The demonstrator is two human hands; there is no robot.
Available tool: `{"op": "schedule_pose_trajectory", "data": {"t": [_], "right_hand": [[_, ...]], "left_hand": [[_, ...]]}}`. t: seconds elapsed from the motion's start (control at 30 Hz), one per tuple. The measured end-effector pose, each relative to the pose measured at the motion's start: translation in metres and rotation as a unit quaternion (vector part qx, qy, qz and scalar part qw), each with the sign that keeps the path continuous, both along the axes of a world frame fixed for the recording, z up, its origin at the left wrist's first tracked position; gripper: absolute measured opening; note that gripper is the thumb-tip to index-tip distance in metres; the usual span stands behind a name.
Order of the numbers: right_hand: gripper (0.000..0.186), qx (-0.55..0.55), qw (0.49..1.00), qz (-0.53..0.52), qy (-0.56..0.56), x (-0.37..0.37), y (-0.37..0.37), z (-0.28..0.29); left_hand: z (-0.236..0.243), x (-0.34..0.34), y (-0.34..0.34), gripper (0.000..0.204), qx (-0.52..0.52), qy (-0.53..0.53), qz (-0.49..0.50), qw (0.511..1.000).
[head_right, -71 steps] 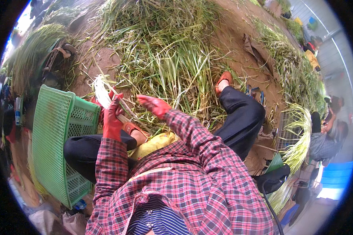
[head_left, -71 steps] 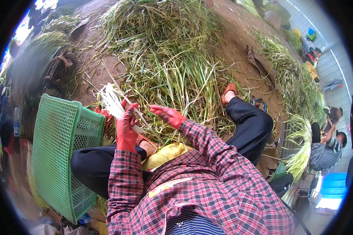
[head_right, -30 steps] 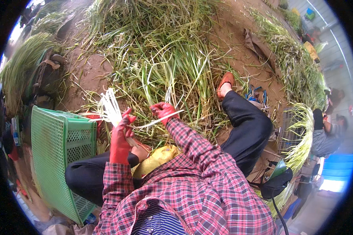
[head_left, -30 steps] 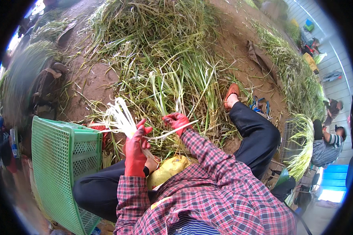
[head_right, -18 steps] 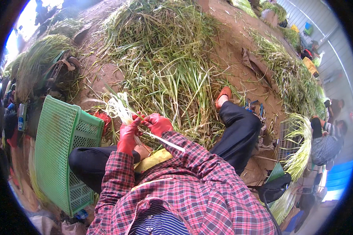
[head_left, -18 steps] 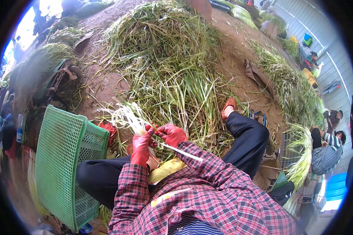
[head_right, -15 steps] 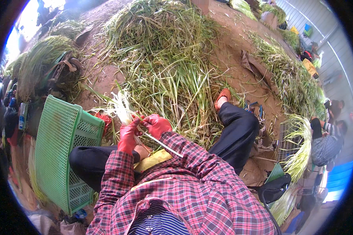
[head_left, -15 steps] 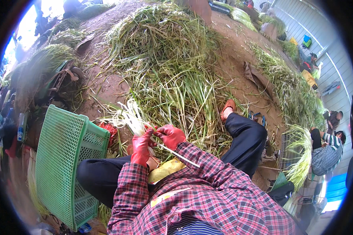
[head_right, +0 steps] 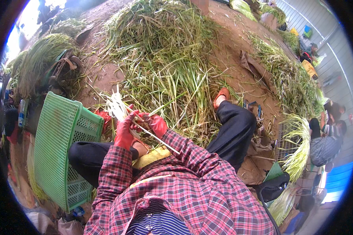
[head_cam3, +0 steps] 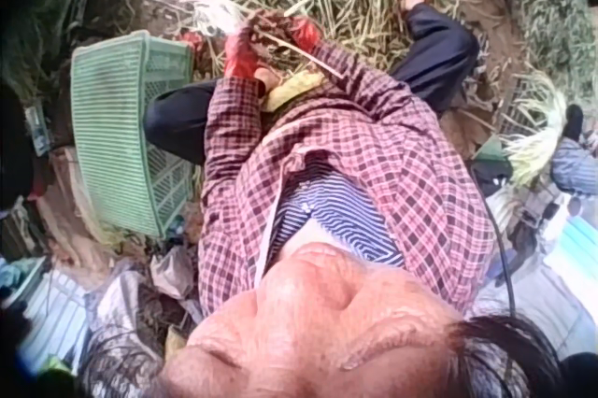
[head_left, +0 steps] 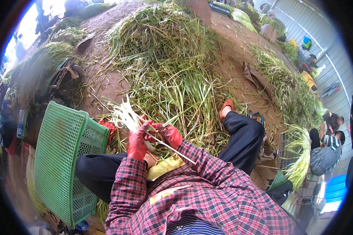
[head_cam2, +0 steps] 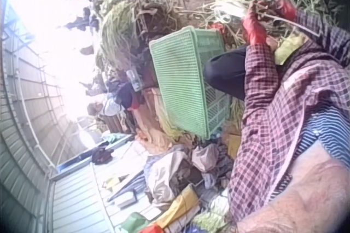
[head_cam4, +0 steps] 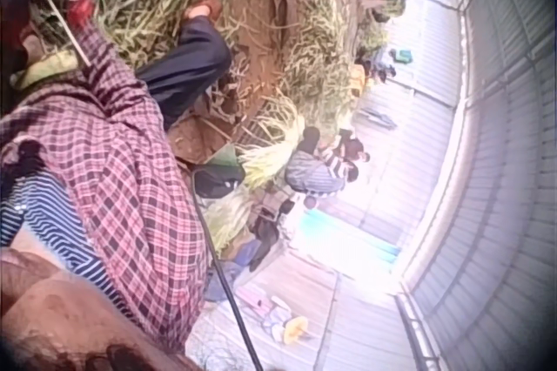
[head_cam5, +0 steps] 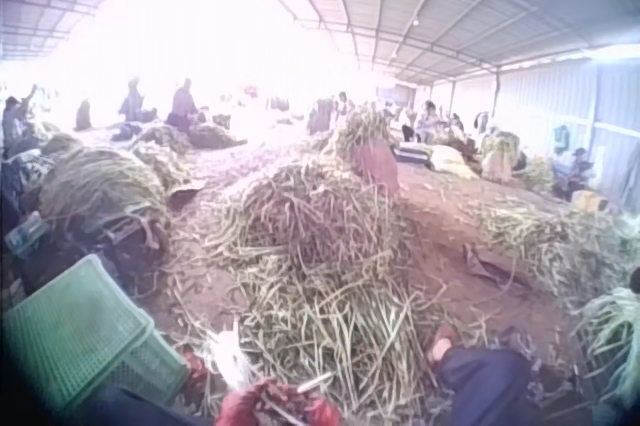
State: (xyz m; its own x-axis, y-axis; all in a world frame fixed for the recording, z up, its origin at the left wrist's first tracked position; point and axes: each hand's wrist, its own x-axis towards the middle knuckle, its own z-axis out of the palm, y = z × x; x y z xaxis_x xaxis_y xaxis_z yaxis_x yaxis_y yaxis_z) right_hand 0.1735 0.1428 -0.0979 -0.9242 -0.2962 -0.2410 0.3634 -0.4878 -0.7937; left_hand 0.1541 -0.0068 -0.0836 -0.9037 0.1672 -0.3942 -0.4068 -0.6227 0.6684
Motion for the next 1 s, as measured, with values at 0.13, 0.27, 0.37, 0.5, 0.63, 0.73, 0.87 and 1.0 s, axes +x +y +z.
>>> {"op": "schedule_pose_trajectory", "data": {"t": [0.13, 0.27, 0.37, 0.5, 0.63, 0.73, 0.87, 1.0], "right_hand": [[0.032, -0.054, 0.998, 0.029, -0.034, -0.002, 0.002, -0.002], [0.039, 0.016, 0.976, -0.02, -0.216, 0.008, 0.017, -0.004], [0.045, -0.047, 0.984, 0.06, -0.158, 0.003, 0.016, -0.003], [0.029, 0.064, 0.995, 0.069, -0.014, -0.016, 0.001, 0.009], [0.026, 0.2, 0.979, -0.006, -0.043, -0.019, -0.012, 0.019], [0.026, 0.2, 0.976, -0.049, -0.068, -0.014, -0.016, 0.022], [0.028, 0.243, 0.956, -0.13, -0.1, -0.008, -0.023, 0.02], [0.025, 0.171, 0.967, -0.177, -0.065, -0.011, -0.029, 0.01]], "left_hand": [[0.0, -0.001, -0.005, 0.044, -0.01, 0.046, -0.011, 0.999], [0.007, -0.014, -0.021, 0.041, -0.053, 0.052, 0.046, 0.996], [0.009, -0.015, -0.019, 0.04, -0.092, 0.043, -0.037, 0.994], [0.01, -0.011, -0.01, 0.04, -0.077, 0.058, -0.032, 0.995], [0.007, -0.009, -0.007, 0.041, -0.065, 0.049, -0.04, 0.996], [0.003, -0.008, -0.002, 0.042, -0.069, 0.064, -0.044, 0.995], [-0.003, -0.007, 0.005, 0.037, -0.064, 0.059, 0.007, 0.996], [-0.004, -0.008, 0.006, 0.032, -0.103, 0.045, 0.018, 0.994]]}}
